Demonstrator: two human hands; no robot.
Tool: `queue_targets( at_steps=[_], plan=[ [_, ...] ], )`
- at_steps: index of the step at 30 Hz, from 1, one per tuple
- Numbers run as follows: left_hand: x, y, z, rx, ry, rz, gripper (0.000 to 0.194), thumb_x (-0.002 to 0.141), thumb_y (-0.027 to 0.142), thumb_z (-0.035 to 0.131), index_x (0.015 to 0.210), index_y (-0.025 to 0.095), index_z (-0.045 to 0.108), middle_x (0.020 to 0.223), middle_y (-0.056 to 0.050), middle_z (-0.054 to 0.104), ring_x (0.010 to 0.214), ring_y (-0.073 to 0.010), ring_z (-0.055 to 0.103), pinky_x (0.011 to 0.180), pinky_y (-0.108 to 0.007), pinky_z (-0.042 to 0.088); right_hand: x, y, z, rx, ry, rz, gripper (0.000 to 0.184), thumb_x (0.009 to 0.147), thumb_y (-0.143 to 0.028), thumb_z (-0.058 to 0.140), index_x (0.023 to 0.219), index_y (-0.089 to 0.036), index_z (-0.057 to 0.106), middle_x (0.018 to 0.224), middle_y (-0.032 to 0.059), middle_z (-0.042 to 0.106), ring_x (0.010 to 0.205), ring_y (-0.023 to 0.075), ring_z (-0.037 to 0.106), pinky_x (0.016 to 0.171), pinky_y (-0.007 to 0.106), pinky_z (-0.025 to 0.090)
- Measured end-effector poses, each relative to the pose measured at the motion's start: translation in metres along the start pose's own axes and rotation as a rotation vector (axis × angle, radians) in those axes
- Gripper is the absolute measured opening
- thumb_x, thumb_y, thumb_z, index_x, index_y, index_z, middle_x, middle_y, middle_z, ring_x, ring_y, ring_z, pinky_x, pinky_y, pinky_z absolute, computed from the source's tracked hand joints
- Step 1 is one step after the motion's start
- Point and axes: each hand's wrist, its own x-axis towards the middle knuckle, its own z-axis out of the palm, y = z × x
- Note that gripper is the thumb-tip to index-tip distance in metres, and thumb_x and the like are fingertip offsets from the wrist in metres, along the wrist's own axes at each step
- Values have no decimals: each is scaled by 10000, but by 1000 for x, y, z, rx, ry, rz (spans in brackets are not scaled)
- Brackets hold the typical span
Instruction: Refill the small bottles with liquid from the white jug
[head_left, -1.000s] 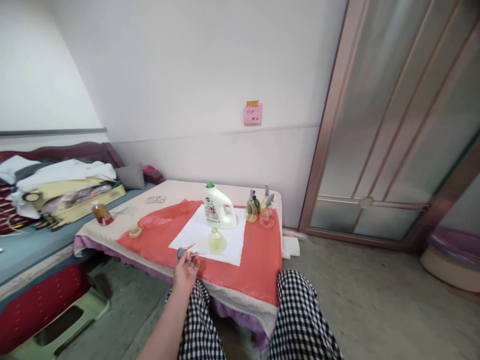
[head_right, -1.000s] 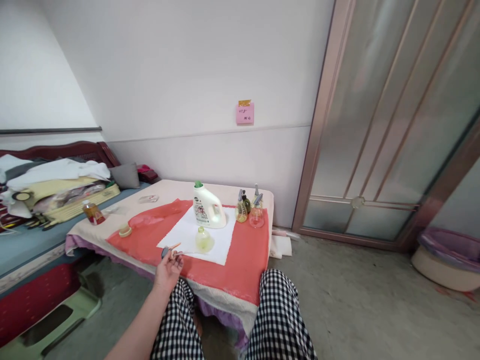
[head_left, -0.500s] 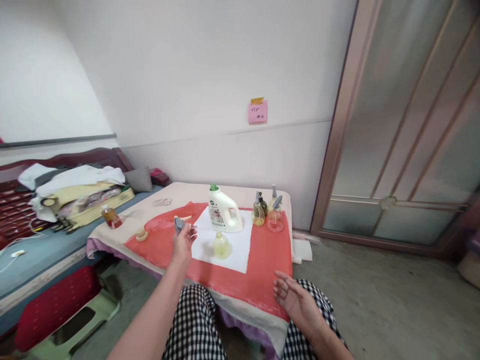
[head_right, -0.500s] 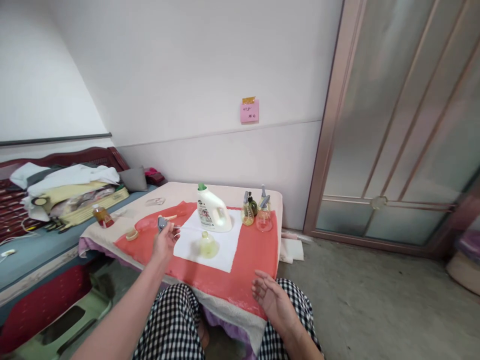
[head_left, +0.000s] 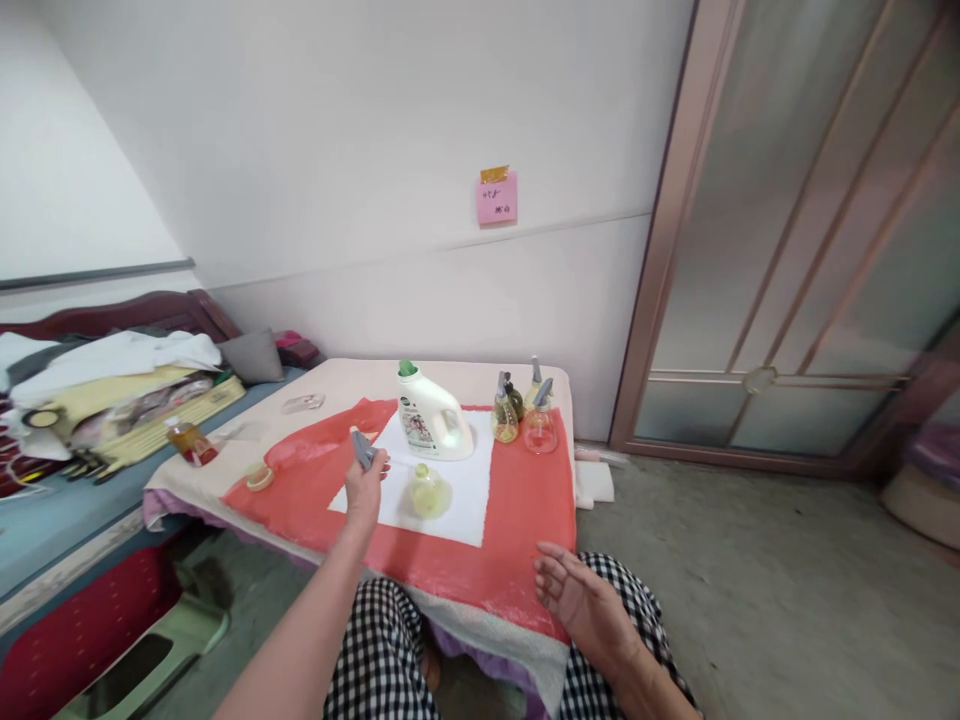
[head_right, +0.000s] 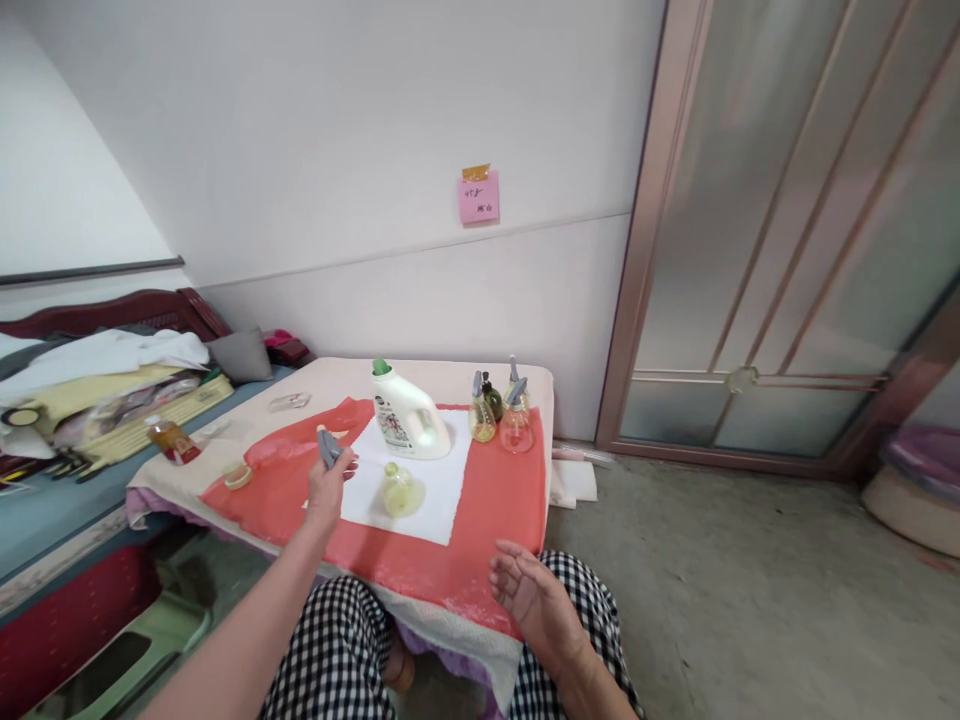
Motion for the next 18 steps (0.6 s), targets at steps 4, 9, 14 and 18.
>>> queue_targets(
  at_steps=[4,9,14,18],
  plan=[
    [-9,-17,20,95,-79,18,321,636,245,785,940,201,694,794,-18,678,798,-204,618,759,-284,451,0,0,1,-9,-12,1,286,691,-321,769,954,-213,737,870,31,731,797,156,655,789,276,465],
    [-22,-33,40,135,-112,23,310,694,227,744,998,232,679,824,-18,687,889,-227,628,773,-274,458,0,1,2,-9,-31,-2,290,697,-314,768,963,-205,737,876,35,736,795,157,657,783,272,465],
    [-26,-40,45,303,-136,99,422,803,288,621,1220,228,593,931,-26,693,918,-213,635,827,-286,462,-3,4,2,-57,11,8,283,710,-303,772,970,-202,726,878,38,734,790,155,659,793,284,459],
    [-22,-39,44,442,-216,133,474,849,364,545,1299,215,544,909,-29,685,852,-205,640,823,-302,458,11,2,15,-295,26,-2,265,726,-314,740,956,-188,705,829,45,719,751,158,645,761,299,453]
  ],
)
